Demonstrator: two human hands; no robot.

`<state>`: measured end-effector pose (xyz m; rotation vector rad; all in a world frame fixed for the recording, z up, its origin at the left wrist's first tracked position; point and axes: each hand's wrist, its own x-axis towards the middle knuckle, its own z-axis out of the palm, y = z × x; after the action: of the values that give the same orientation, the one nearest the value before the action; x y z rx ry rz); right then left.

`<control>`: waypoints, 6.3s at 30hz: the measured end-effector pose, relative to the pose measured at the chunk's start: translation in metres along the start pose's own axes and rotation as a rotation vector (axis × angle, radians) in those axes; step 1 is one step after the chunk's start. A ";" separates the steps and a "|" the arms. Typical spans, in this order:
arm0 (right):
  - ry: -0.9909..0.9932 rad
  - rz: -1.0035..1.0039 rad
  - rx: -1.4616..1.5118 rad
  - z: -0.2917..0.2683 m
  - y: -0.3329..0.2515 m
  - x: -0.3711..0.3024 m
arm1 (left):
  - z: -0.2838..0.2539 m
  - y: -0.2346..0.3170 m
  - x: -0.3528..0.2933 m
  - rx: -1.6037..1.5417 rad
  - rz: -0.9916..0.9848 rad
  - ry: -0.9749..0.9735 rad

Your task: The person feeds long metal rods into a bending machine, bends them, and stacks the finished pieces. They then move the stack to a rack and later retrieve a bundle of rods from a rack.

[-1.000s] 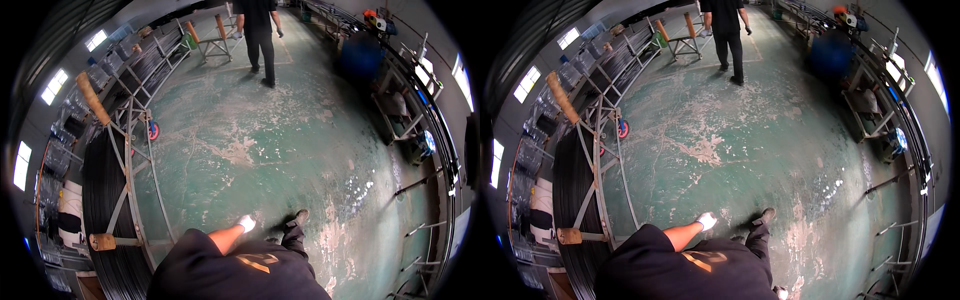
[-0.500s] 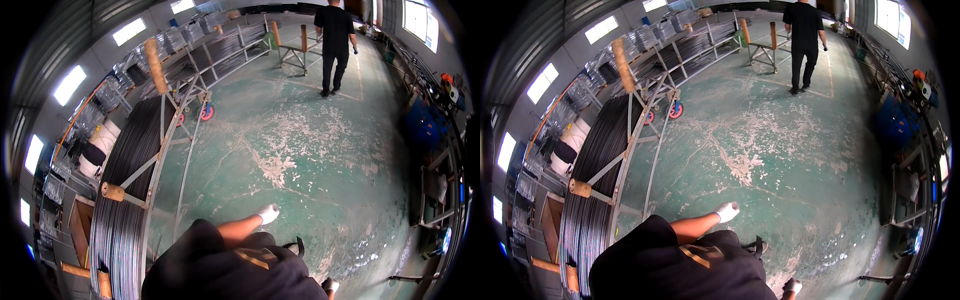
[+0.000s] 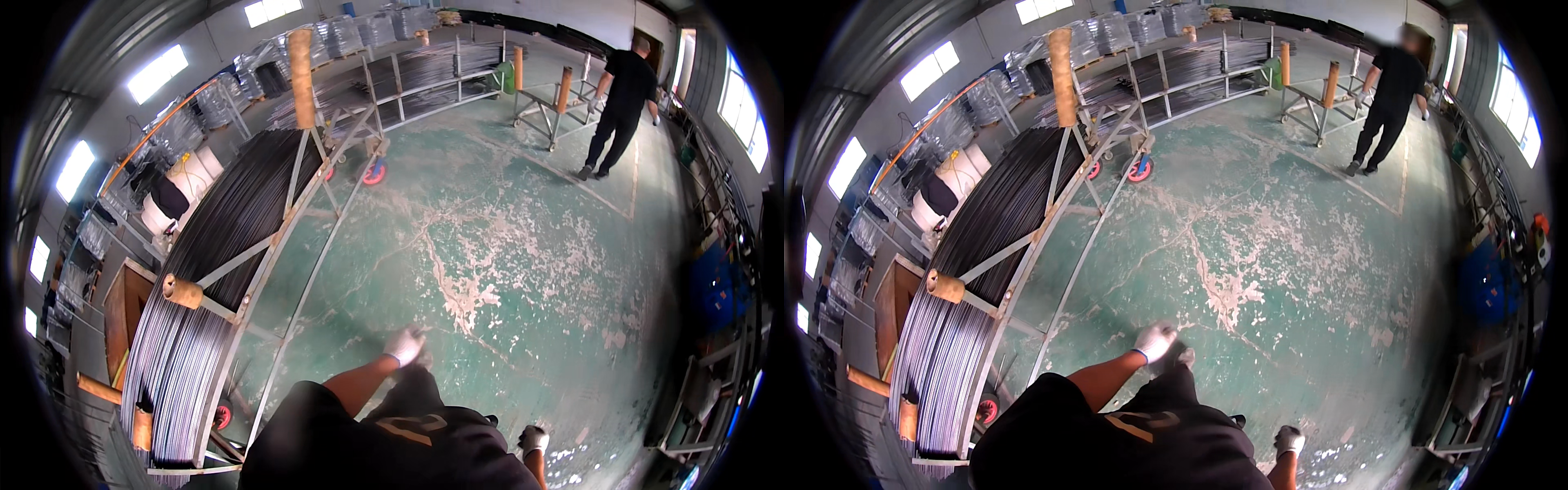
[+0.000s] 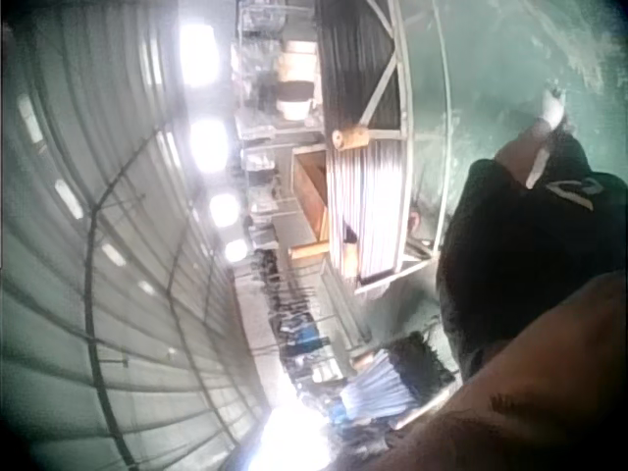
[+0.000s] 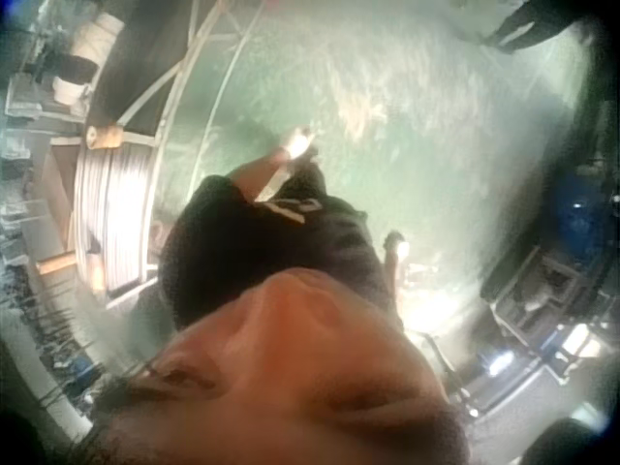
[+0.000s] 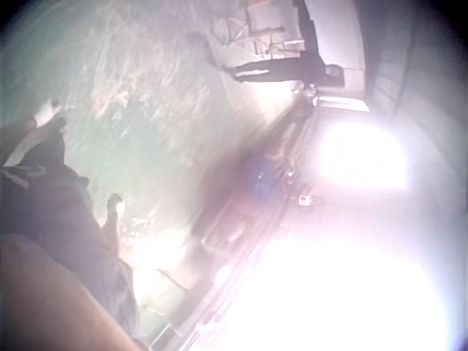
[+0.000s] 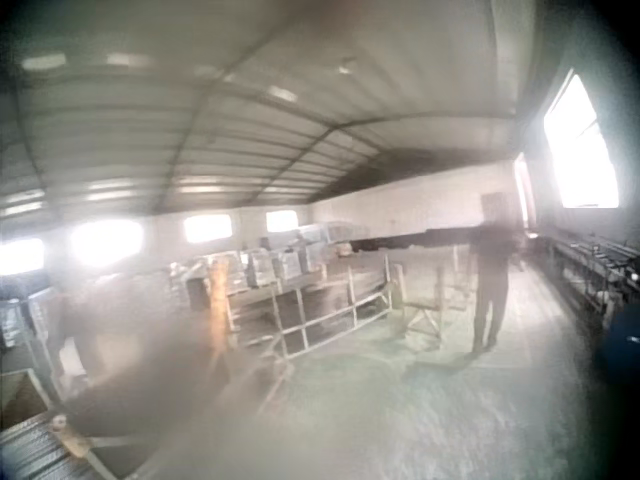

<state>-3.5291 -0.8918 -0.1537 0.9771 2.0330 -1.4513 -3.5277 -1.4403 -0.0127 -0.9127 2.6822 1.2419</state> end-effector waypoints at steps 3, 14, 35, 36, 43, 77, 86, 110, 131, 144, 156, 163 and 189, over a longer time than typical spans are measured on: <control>-0.190 0.041 -0.226 0.040 -0.001 0.008 | -0.039 -0.010 0.081 -0.092 0.008 0.338; -0.035 0.091 -0.184 0.164 -0.112 0.035 | -0.370 0.062 0.342 -0.004 0.208 0.964; -0.212 -0.439 -0.730 0.549 -0.607 0.380 | -0.726 0.138 0.639 0.335 -0.085 1.379; -0.222 -0.511 -0.723 0.587 -0.658 0.353 | -0.734 0.134 0.650 0.357 -0.103 1.376; -0.280 -0.691 -0.675 0.741 -0.843 0.315 | -0.766 0.073 0.747 0.135 0.012 1.405; -0.238 -0.462 -0.743 1.007 -1.196 0.635 | -0.867 0.285 1.385 -0.110 0.669 1.918; -0.272 -0.602 -1.086 1.038 -1.310 0.757 | -0.843 0.246 1.460 0.026 0.340 1.928; 0.899 -0.999 -0.342 0.776 -2.053 1.053 | -0.320 0.196 1.858 -1.450 -0.613 -0.148; 0.982 -0.730 -0.802 0.683 -2.140 1.130 | -0.162 1.116 2.378 0.288 0.828 0.420; 0.875 -0.870 -0.527 0.670 -2.157 1.180 | -0.061 1.138 2.467 0.638 0.877 0.450; 0.766 -0.936 -0.571 0.639 -2.174 1.201 | -0.054 1.125 2.455 0.681 0.726 0.425; 0.708 -0.922 -0.587 0.599 -2.163 1.211 | -0.024 1.151 2.418 0.698 0.788 0.474; 0.518 -1.032 -0.654 0.527 -2.110 1.202 | -0.017 1.077 2.223 0.851 0.392 0.611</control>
<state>-5.9349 -1.4533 0.1136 -0.0572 3.3464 -0.7437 -5.9295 -2.0036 0.1134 -0.6988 3.4311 -0.3244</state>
